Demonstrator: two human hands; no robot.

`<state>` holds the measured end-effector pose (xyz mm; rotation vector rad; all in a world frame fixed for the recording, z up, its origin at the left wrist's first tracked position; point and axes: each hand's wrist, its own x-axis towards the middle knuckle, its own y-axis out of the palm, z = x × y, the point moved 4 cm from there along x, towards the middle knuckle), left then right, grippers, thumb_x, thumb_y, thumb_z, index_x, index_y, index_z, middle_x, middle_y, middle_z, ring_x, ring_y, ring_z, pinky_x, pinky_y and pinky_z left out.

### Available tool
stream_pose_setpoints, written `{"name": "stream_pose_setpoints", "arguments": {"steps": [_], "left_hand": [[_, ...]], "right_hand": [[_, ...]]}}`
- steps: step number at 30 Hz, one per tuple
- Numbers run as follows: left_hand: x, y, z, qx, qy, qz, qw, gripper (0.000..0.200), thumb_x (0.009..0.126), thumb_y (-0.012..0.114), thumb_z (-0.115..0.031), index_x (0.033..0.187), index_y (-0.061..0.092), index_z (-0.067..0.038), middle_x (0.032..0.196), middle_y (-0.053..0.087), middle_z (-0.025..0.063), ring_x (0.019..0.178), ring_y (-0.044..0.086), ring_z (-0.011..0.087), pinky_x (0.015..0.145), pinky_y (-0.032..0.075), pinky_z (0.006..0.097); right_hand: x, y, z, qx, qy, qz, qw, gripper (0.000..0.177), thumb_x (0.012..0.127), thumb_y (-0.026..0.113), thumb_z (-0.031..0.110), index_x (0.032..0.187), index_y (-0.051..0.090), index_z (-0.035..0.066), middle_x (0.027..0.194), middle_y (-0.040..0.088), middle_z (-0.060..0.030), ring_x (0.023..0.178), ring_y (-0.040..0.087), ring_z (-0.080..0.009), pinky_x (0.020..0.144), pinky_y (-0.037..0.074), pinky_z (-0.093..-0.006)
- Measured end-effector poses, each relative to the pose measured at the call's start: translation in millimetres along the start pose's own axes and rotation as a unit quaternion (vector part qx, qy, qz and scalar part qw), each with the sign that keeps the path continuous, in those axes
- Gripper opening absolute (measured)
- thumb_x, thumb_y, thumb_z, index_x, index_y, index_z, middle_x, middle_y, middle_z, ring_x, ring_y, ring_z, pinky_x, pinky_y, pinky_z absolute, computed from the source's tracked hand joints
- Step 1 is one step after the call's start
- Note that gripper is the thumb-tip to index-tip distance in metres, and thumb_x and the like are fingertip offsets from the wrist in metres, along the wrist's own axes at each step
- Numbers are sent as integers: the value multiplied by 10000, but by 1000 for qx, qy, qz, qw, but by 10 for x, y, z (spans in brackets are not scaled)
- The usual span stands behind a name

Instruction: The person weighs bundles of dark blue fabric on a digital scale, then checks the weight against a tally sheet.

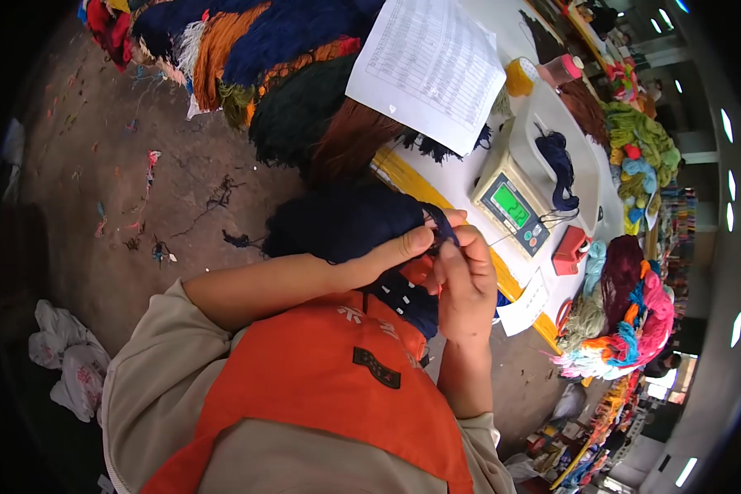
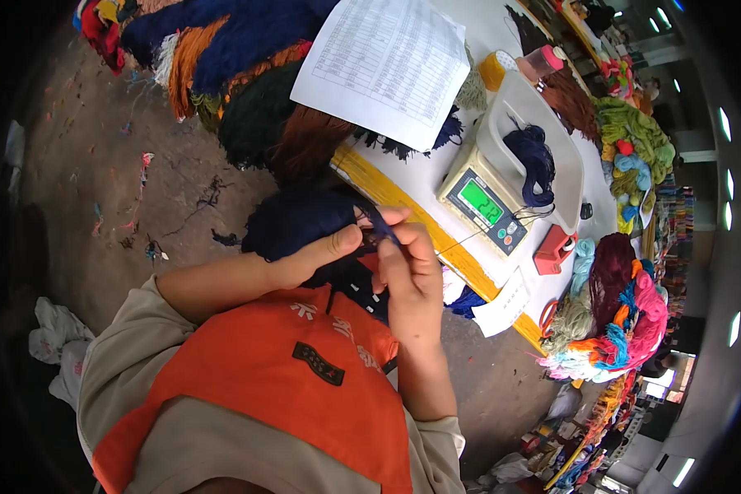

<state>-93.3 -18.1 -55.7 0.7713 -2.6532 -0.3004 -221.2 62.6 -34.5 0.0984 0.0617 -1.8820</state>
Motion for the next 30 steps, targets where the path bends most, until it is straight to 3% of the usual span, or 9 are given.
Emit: {"name": "stream_pose_setpoints", "arguments": {"steps": [5,9,11,15,18,20,22,26,30], "left_hand": [[-18,-57,154,-179,-61,12,982,475,1083,400,-329,1375,491,34,1374,554,115,1223,542,185,1073,415,362],[55,0,152,-240,-69,107,962,348,1075,434,-237,1304,512,13,1171,616,94,1091,597,172,968,475,327],[1,-157,-70,228,34,19,973,222,993,555,-249,1028,652,-52,937,698,102,860,673,208,768,518,308],[-187,-200,-61,324,94,-92,937,222,978,587,-238,994,696,-45,1086,729,83,800,686,225,718,522,329],[-282,-337,-144,276,147,-124,942,268,1010,525,-215,990,702,-15,1047,739,64,769,687,199,703,521,312],[-353,-387,-25,-59,-61,-50,995,313,1032,487,-229,956,703,-15,905,746,72,687,671,158,639,505,273],[-501,-555,-11,-60,-72,121,988,360,1035,497,-278,883,681,-9,725,699,54,562,605,90,526,450,237],[-1186,-883,450,-111,-221,155,956,374,1009,570,-372,837,648,-49,625,588,-7,483,493,53,465,374,221],[-2259,-1626,1186,-2,-390,-157,907,328,959,645,-364,793,615,-83,581,508,-32,502,408,74,549,350,230]], "right_hand": [[19,-3,28,144,61,-20,988,132,1031,478,158,1041,545,45,899,599,-57,541,452,-85,478,394,-204],[52,47,-5,-42,-3,21,999,205,1013,527,96,1195,573,15,1046,666,-54,596,477,-45,520,392,-181],[36,31,-115,-107,-16,7,994,338,987,600,95,1312,584,4,963,660,-16,632,486,-22,527,377,-180],[44,134,-143,13,25,-9,1000,242,998,523,96,1216,606,31,796,578,10,593,478,-55,529,368,-187],[12,157,-28,129,62,128,981,136,1019,558,159,1114,563,62,833,559,-18,592,442,-60,518,356,-195],[-53,114,17,125,74,246,958,137,1020,560,176,1040,541,42,817,541,-53,534,403,-68,458,330,-210],[-137,-10,309,-7,12,185,983,264,976,601,177,850,452,-1,647,455,-56,446,385,-117,413,384,-277],[230,-409,1207,268,-95,261,922,242,1063,416,140,828,417,83,614,256,25,466,256,-76,1015,354,-426],[1030,-1424,2303,196,-226,111,948,349,1056,376,21,718,305,74,677,221,17,558,229,-96,1266,184,-479]]}}
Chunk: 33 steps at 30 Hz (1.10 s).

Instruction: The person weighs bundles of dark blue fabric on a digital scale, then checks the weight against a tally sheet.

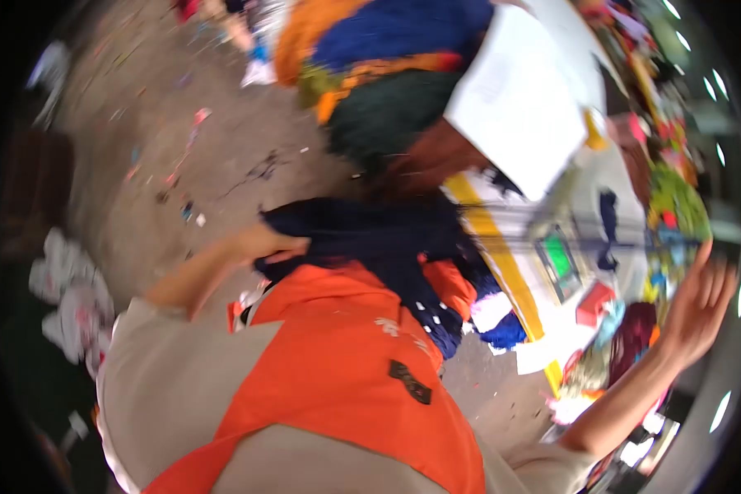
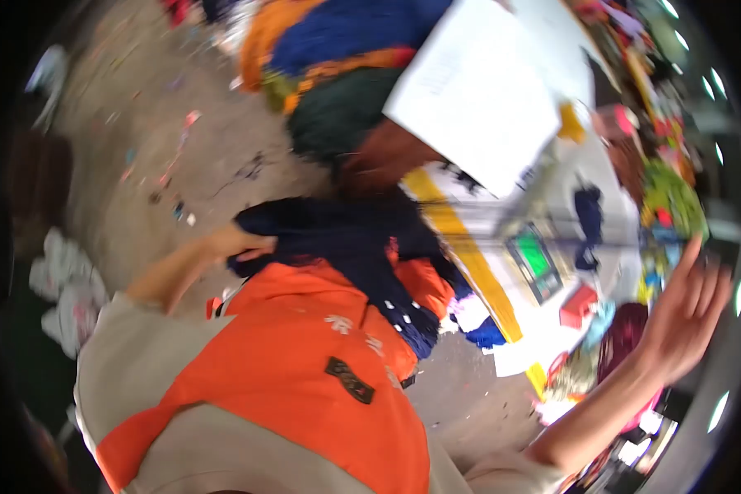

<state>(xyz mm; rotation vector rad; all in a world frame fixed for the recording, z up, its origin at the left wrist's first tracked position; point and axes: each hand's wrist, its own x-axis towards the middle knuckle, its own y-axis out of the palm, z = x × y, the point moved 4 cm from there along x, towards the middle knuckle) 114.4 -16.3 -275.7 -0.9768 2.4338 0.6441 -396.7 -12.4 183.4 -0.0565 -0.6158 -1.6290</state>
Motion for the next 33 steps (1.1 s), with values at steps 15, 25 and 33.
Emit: {"name": "stream_pose_setpoints", "arguments": {"steps": [15,25,33], "left_hand": [[-288,-850,454,-315,25,-384,868,226,955,596,-281,782,509,-165,576,425,-18,483,387,120,465,294,273],[-296,-756,-507,-234,152,-378,883,279,980,604,-302,778,518,-131,542,413,-19,439,378,100,436,289,254],[-485,-232,-1076,-188,229,-321,900,309,985,603,-276,738,515,-113,521,416,-16,416,355,93,411,269,246]], "right_hand": [[-182,-1185,-344,-710,75,93,694,115,964,499,114,924,593,61,844,583,-55,876,575,-205,755,434,-359],[-1223,-626,-1100,-859,-130,-68,491,608,750,823,168,1279,528,110,1361,495,-114,1172,514,-303,1010,316,-451],[-1008,-815,-1246,-857,-88,-105,497,478,713,765,107,1156,587,139,1319,515,-79,1221,447,-324,1009,273,-486]]}}
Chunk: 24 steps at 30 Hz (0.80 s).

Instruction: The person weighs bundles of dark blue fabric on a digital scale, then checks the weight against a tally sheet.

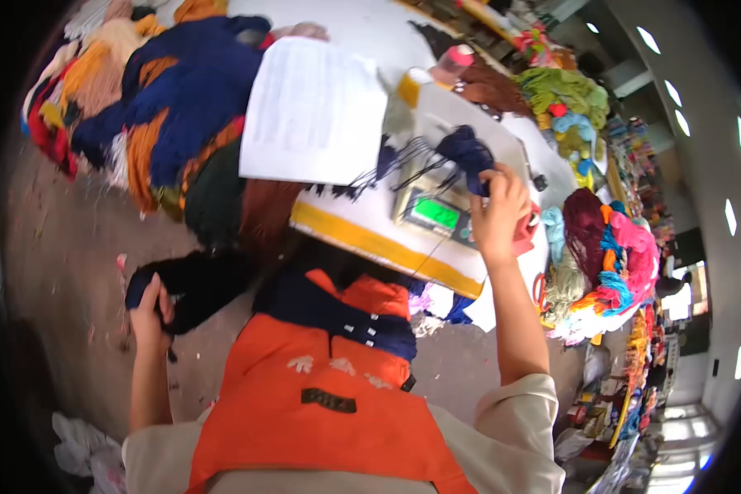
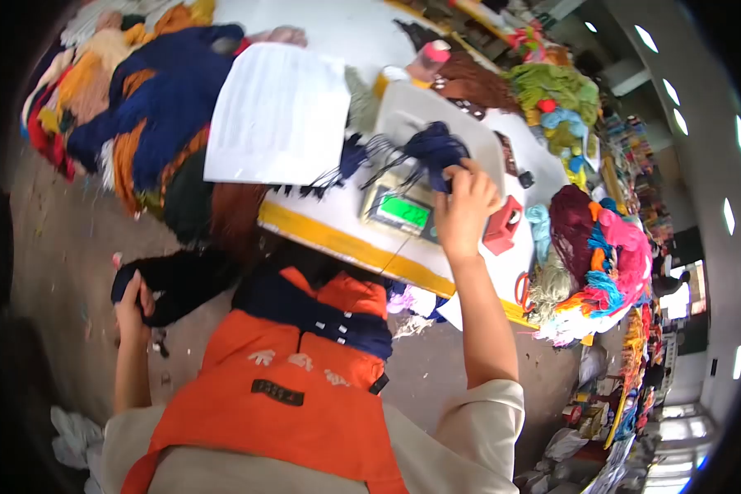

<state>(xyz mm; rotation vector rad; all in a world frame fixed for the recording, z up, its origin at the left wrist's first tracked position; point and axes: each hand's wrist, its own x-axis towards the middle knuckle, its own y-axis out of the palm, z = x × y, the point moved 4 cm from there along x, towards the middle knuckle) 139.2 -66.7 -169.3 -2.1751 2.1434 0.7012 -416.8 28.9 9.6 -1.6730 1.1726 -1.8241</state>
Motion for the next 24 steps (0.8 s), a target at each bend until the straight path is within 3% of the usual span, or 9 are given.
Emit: {"name": "stream_pose_setpoints", "arguments": {"steps": [4,6,7,9,11,13,19,22,24], "left_hand": [[-259,476,-368,-38,111,212,970,332,1011,557,-318,1112,583,-2,481,350,-20,386,338,83,380,252,235],[-537,981,-614,-222,121,356,900,957,937,691,-285,1589,23,-74,1172,688,206,452,495,120,397,343,213],[-760,1308,-816,-264,42,449,852,1161,849,790,-186,1585,-108,-202,1571,302,248,817,702,268,442,424,219],[-764,1755,-739,-313,-36,698,643,1236,760,797,10,1592,-61,-306,1646,38,225,1457,288,443,512,495,258],[-1049,2290,-840,39,104,686,719,975,761,815,-88,1516,205,-179,1531,297,199,1181,497,372,585,510,295],[-1327,2703,-861,295,272,651,645,781,762,834,-187,1440,470,-51,1416,556,173,905,705,301,657,526,333],[-1507,3057,-389,336,351,647,588,487,811,741,-135,1260,604,-5,833,711,119,753,705,268,669,532,350],[-1500,3077,-510,340,323,618,631,428,815,681,-90,1236,632,-27,695,658,53,623,641,241,613,496,346],[-1465,3056,-522,352,317,604,641,390,836,666,-118,1220,648,-49,677,635,29,601,606,238,600,475,344]], "right_hand": [[13,-322,89,116,-17,-100,988,271,742,697,64,1001,614,62,1114,597,-125,1085,517,-337,955,323,-488],[-226,-570,423,69,-49,-67,994,283,716,665,6,986,587,44,951,586,-135,923,540,-342,905,370,-460],[-484,-541,588,94,-100,-13,990,243,706,651,3,931,567,38,822,533,-141,793,514,-360,812,408,-464],[-746,-840,1238,304,-209,127,921,204,736,671,84,899,554,50,782,541,-128,745,554,-351,717,455,-463],[-1099,-949,1561,333,-184,293,877,209,775,711,178,853,555,63,704,583,-125,654,633,-328,569,484,-441],[-1204,-1113,1586,361,-103,318,870,167,816,697,183,839,583,64,672,596,-130,642,640,-337,552,492,-442],[-1621,-1075,880,481,129,335,799,201,879,731,222,833,642,47,647,577,-94,555,593,-217,511,438,-348],[-2052,-816,221,633,430,248,594,143,950,675,142,829,678,66,721,603,71,613,506,-25,533,397,-213],[-2363,-510,-546,429,422,94,793,33,937,655,44,927,686,38,810,645,26,766,554,-43,689,451,-219]]}}
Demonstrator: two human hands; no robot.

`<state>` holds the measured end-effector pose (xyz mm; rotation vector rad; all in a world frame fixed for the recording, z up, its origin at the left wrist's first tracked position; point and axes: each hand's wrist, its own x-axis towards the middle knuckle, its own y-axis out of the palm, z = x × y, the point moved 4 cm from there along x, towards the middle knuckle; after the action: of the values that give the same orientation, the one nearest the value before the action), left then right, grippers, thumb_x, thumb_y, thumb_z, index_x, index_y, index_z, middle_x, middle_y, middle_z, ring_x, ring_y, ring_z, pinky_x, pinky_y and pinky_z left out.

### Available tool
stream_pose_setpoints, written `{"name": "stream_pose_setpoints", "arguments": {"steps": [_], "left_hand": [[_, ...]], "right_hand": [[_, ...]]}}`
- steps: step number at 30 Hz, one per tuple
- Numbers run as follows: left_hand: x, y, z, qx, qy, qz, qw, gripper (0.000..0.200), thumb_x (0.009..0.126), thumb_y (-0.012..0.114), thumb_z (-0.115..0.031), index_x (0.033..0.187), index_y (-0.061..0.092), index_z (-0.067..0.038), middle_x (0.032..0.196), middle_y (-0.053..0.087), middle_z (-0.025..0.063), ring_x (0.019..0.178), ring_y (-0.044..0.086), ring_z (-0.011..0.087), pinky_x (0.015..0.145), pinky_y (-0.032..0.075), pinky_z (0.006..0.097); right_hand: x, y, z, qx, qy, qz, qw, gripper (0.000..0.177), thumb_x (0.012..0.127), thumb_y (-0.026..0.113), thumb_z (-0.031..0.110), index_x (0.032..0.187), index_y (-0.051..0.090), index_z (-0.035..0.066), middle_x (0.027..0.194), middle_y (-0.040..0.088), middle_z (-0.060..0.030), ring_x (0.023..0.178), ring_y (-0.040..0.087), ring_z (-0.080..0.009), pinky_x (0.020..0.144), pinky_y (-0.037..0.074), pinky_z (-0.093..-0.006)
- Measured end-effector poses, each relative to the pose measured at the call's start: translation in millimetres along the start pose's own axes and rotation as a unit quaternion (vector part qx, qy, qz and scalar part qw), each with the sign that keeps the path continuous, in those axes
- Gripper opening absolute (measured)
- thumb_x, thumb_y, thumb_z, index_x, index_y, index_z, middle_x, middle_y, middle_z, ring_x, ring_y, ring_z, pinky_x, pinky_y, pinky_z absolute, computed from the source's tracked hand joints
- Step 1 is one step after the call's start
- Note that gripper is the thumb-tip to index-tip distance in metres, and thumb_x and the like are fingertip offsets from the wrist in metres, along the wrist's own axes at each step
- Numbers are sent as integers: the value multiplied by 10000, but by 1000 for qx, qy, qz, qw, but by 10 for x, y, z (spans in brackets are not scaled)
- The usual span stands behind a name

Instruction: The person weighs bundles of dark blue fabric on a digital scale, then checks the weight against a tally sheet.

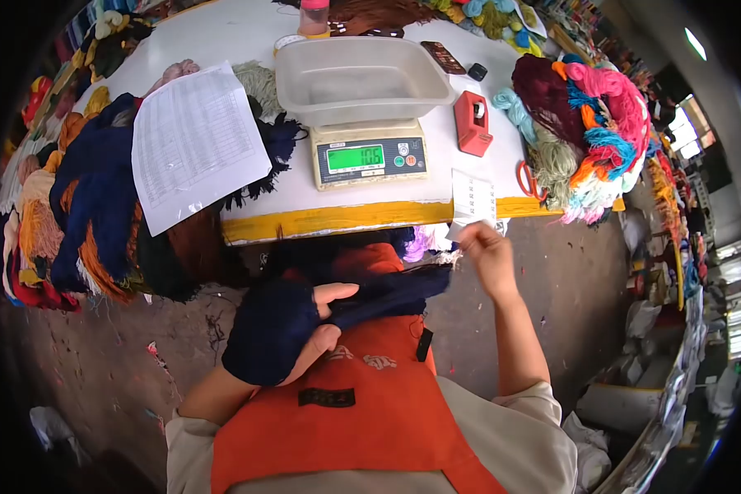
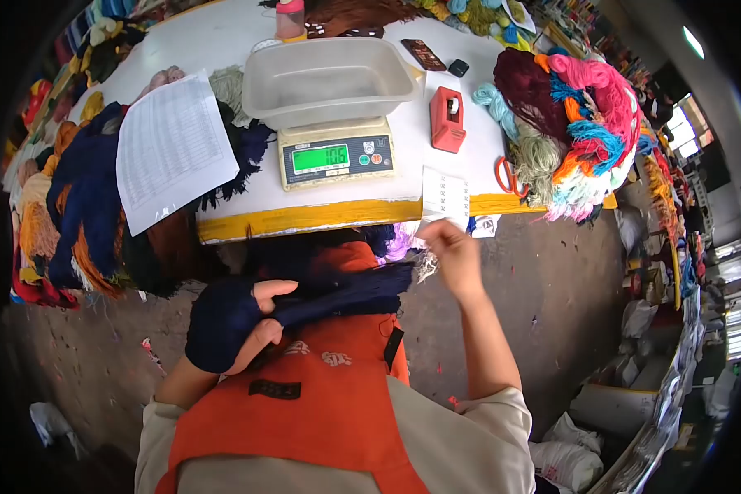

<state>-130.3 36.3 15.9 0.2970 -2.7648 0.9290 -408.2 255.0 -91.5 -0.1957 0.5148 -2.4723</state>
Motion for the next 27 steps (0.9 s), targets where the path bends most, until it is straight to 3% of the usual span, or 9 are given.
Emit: {"name": "stream_pose_setpoints", "arguments": {"steps": [2,4,6,11,16,17,20,24,27], "left_hand": [[-4,-22,-24,11,14,-2,1000,422,842,670,-89,1262,634,-63,703,655,65,629,636,239,609,493,333],[-2,35,4,9,3,-4,1000,411,842,671,-96,1251,640,-66,692,642,62,620,627,246,601,487,340],[23,69,4,3,10,-2,1000,397,840,674,-92,1235,652,-75,688,635,59,614,620,248,596,483,340],[63,139,39,-10,-3,1,1000,368,829,681,-89,1196,667,-84,688,632,57,616,618,251,590,477,343],[129,137,16,16,-39,-2,999,344,831,666,-96,1174,666,-84,714,661,48,647,644,258,598,483,357],[124,141,25,16,-54,-3,998,338,836,661,-102,1173,666,-82,718,666,48,647,645,262,601,484,359],[207,162,66,12,-35,0,999,353,844,668,-136,1190,657,-66,735,653,61,684,636,276,636,488,371],[295,245,-6,85,36,59,994,416,862,691,-253,1229,640,-64,789,652,82,722,634,293,672,493,395],[276,293,24,93,38,70,992,472,866,691,-289,1278,620,-70,835,666,89,732,644,304,676,499,405]], "right_hand": [[221,-407,-144,-274,-149,-166,936,199,824,743,50,1015,689,55,1017,685,-78,943,644,-240,815,484,-348],[393,-569,-316,-324,-138,-149,924,290,768,782,83,1044,693,90,1096,675,-81,1058,611,-292,915,443,-419],[472,-638,-402,-334,-121,-133,925,333,741,798,101,1057,691,92,1070,684,-61,1062,605,-258,956,408,-435],[571,-710,-624,-259,-155,-117,946,296,727,795,89,997,676,74,1023,687,-74,957,628,-275,870,447,-416],[276,-526,-415,-336,-242,-252,874,157,774,754,116,866,629,90,905,666,-79,899,615,-300,849,411,-420],[194,-454,-279,-327,-249,-261,873,189,741,748,13,839,609,94,923,685,-79,827,616,-280,828,403,-396],[-18,-149,300,-187,-288,-72,936,140,793,696,-4,903,651,71,879,689,-85,909,644,-276,830,471,-403],[-442,409,1473,-190,-460,291,817,202,806,629,80,1006,634,108,1045,635,-30,966,628,-214,990,409,-391],[-580,706,1811,-217,-518,258,786,187,799,603,86,983,638,97,1024,629,-31,947,627,-206,987,413,-401]]}}
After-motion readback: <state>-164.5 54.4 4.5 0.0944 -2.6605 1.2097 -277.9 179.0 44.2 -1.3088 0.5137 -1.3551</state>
